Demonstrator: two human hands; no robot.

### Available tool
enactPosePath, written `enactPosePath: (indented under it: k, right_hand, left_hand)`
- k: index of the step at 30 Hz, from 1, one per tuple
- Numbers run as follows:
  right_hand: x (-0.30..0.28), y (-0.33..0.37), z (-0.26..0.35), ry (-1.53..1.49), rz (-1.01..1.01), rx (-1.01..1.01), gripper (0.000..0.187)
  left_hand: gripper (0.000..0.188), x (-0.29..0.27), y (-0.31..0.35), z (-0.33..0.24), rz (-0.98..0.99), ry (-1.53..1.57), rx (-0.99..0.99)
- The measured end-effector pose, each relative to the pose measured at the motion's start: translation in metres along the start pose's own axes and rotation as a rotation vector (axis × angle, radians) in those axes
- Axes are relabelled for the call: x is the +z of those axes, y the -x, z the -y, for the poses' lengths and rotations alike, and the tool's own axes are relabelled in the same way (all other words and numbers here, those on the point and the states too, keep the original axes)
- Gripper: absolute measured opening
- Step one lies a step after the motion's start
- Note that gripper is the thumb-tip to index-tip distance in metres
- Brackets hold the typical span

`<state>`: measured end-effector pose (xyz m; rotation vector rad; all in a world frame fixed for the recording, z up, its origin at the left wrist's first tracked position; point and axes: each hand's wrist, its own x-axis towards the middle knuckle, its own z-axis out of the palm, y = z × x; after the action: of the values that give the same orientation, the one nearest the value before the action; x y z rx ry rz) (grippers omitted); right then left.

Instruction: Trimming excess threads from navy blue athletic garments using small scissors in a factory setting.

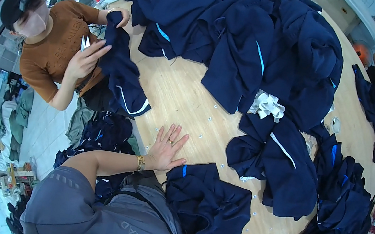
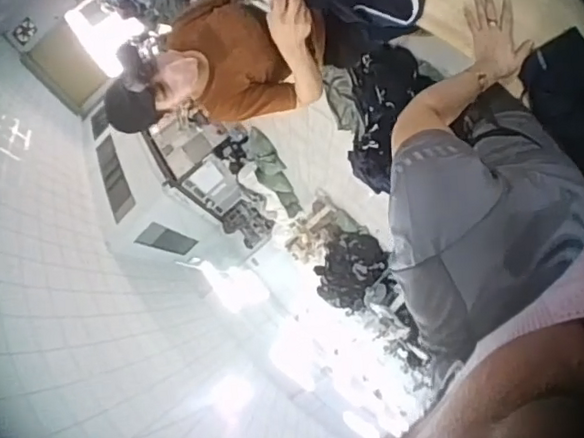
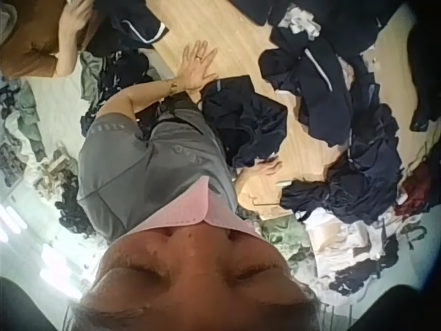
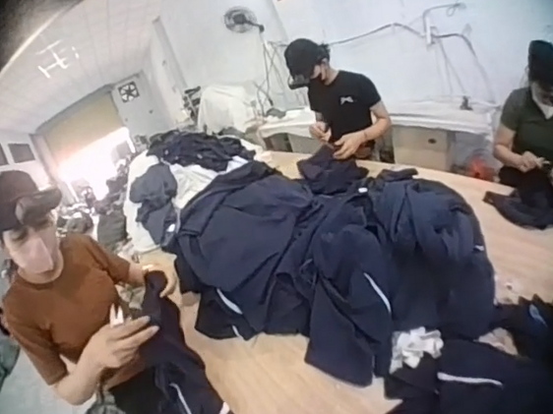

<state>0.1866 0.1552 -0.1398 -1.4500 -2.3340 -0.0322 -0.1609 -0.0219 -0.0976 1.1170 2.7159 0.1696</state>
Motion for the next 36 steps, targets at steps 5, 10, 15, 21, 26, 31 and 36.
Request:
enactPosePath:
  k: [5, 10, 15, 21, 26, 31, 36]
  right_hand:
    - [-0.021, -0.010, 0.024, -0.137, 0.064, 0.019, 0.046]
    - [0.020, 0.017, -0.023, -0.473, -0.057, 0.111, 0.051]
    - [0.007, 0.010, -0.020, -0.731, -0.093, 0.128, 0.043]
    - [-0.024, 0.006, -0.017, -0.914, -0.092, 0.293, 0.033]
    - [-0.119, 0.001, 0.049, -0.614, 0.386, 0.069, 0.045]
    - [-0.038, 0.028, 0.030, -0.634, 0.348, -0.305, 0.043]
    - [-0.048, 0.012, 0.027, -0.682, 0.369, 0.128, 0.041]
  left_hand:
    - [0.076, 0.000, 0.000, 0.004, -0.077, 0.080, 0.006]
    - [0.071, 0.020, -0.006, -0.016, -0.147, 0.097, 0.128]
    - [0.067, 0.027, 0.052, -0.007, -0.248, 0.129, 0.022]
    - [0.031, 0.016, 0.057, -0.045, -0.465, 1.097, -0.061]
    - [0.052, -0.005, 0.087, -0.082, -0.174, 0.668, 0.441]
    - [0.069, 0.011, 0.067, -0.092, -0.181, 0.349, 0.468]
    - [0.038, 0.029, 0.030, -0.068, -0.568, 0.297, 0.431]
